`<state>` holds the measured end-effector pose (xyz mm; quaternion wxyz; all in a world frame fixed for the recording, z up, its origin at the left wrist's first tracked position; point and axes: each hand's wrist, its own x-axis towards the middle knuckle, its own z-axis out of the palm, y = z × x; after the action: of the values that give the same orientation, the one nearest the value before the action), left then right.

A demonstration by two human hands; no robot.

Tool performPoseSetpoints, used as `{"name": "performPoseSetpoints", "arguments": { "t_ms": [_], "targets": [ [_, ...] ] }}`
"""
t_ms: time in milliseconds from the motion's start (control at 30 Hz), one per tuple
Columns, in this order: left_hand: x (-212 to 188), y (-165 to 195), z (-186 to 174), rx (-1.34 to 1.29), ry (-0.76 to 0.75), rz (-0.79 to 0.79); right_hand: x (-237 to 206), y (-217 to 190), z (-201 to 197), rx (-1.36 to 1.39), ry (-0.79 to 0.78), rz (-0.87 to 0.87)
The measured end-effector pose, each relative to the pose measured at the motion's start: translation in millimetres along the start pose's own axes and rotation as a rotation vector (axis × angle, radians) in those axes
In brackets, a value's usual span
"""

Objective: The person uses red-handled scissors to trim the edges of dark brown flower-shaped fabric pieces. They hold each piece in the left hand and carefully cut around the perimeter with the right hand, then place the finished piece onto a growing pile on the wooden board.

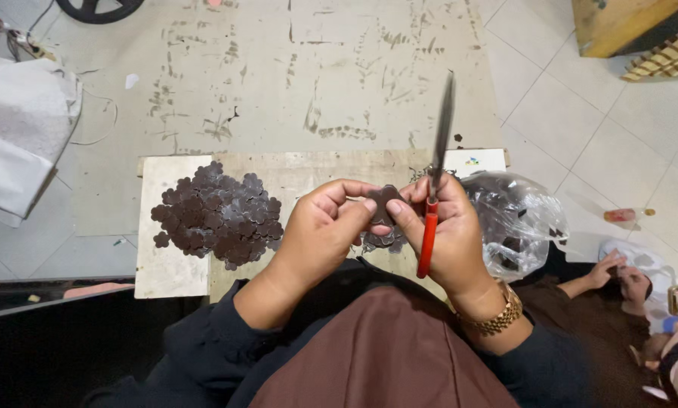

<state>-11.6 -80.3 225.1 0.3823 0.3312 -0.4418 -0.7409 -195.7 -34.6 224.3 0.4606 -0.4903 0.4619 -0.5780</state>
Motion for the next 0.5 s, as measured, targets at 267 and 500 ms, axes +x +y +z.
{"name": "performPoseSetpoints", "arguments": {
  "t_ms": [267, 500],
  "targets": [
    [-7, 1, 1, -0.159, 0.060, 0.184, -1, -9, 2, 0.007, -0.030, -0.094],
    [-10, 3, -6, -0.154, 0.190, 0.218, -12, -10, -2, -0.086, -0.223, 0.044]
  ]
}}
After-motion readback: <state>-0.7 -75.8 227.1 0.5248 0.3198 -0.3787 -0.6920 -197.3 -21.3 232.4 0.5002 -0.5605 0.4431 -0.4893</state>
